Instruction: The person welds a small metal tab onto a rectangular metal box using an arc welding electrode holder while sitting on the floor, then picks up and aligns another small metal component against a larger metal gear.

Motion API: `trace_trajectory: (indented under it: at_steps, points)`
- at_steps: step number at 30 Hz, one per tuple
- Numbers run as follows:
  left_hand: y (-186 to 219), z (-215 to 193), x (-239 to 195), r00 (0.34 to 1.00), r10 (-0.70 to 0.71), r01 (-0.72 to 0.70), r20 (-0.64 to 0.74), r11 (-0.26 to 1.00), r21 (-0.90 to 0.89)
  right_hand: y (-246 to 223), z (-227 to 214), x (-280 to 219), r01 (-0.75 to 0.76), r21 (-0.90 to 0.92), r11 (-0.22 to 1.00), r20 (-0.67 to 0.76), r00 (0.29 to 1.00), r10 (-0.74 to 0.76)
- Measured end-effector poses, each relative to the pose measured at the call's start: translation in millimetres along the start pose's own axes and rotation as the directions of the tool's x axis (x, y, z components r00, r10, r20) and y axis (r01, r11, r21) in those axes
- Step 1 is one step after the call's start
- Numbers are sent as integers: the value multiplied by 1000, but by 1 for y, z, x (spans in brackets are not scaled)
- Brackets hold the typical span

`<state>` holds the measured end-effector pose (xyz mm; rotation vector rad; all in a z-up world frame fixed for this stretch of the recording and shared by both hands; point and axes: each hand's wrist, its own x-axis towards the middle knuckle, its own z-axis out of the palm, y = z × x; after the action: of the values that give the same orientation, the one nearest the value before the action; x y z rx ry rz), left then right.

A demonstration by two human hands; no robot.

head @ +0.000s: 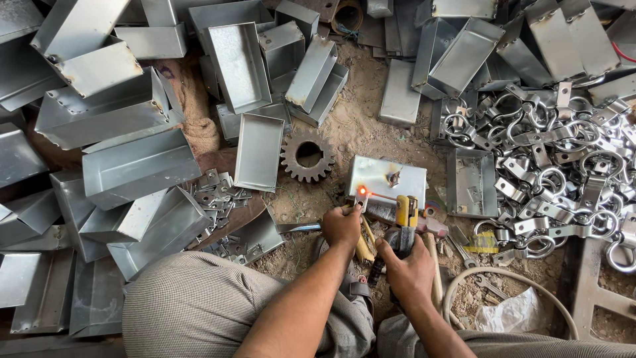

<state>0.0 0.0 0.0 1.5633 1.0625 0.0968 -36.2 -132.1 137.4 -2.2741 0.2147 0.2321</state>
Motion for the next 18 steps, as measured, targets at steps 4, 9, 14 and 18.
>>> trace_trajectory:
  at_steps: [4, 9, 14, 18]
  points:
    - [-9, 0, -4, 999, 13, -12, -32, 999, 37, 1, -1, -1, -78, 57, 995, 43, 996, 76]
    - [22, -23, -51, 985, -158, 159, -69, 987, 5, 7, -2, -4, 15, 32, 999, -22, 1000, -15]
    - [115, -75, -112, 906, -195, -47, 375, 835, 548, 30, 3, 5, 5, 1, 1000, -12, 1000, -5]
    - [137, -108, -156, 785, -167, -430, 597, 546, 719, 38, 6, 9, 49, 7, 999, 3, 999, -49]
